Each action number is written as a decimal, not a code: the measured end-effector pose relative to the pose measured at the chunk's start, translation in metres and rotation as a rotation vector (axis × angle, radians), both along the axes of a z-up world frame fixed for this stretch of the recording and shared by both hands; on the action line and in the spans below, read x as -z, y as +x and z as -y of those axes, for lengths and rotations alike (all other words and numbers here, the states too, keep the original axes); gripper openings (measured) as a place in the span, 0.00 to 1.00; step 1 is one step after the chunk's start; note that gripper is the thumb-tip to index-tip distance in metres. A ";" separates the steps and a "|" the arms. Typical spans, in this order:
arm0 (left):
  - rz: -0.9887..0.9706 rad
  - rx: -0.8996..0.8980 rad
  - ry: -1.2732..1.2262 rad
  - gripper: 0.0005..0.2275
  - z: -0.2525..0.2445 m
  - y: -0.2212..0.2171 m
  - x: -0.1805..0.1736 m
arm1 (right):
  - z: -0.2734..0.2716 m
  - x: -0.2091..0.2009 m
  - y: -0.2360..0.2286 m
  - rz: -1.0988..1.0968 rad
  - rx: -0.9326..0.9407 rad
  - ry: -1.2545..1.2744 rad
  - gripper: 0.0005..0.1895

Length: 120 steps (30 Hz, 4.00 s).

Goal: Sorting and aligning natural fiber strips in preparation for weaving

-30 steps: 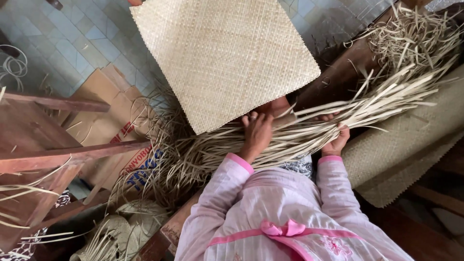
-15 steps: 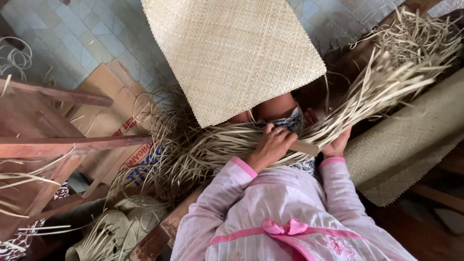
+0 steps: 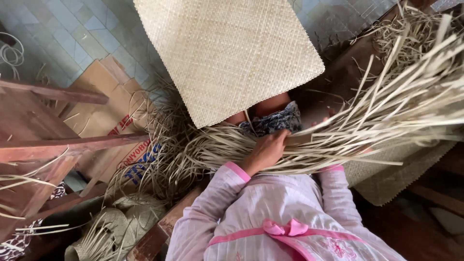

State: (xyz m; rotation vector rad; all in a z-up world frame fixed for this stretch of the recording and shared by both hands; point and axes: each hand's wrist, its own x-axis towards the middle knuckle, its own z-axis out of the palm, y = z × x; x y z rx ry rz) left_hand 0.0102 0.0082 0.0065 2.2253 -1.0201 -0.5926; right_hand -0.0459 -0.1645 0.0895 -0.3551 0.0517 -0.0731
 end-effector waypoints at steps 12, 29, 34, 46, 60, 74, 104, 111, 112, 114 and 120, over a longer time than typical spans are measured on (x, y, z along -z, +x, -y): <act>-0.238 -0.002 0.061 0.16 -0.026 0.069 0.000 | 0.046 0.141 -0.016 -0.054 0.146 0.117 0.35; -0.192 -0.245 0.373 0.12 -0.106 0.012 -0.096 | 0.058 0.134 0.002 0.070 0.033 0.335 0.06; -0.098 -0.041 0.453 0.15 -0.133 0.018 -0.111 | 0.057 0.125 0.015 -0.086 0.109 0.300 0.06; -0.022 0.052 0.153 0.17 -0.083 0.008 -0.110 | 0.075 -0.056 -0.004 -0.335 0.689 -0.140 0.03; -0.065 0.027 0.070 0.22 -0.029 0.030 -0.095 | 0.105 0.047 0.006 -0.825 0.761 -0.227 0.36; -0.241 0.265 0.077 0.23 0.000 0.006 -0.036 | 0.096 -0.020 0.009 -0.684 1.003 -0.657 0.09; -0.448 -0.102 -0.423 0.28 0.141 0.016 -0.083 | 0.148 -0.019 0.046 -0.272 0.582 -0.498 0.37; -0.301 0.189 -0.599 0.23 0.159 0.005 -0.067 | 0.263 -0.018 -0.005 -0.128 0.667 -0.948 0.19; -0.423 0.182 -0.597 0.24 0.163 0.007 -0.060 | 0.279 -0.017 -0.018 -0.135 0.601 -1.358 0.15; -0.554 0.173 -0.584 0.24 0.170 0.011 -0.034 | 0.288 -0.019 -0.034 -0.148 0.504 -1.756 0.23; -0.715 0.162 -0.249 0.15 0.193 0.016 0.028 | 0.306 0.106 -0.079 -1.196 0.783 -2.040 0.15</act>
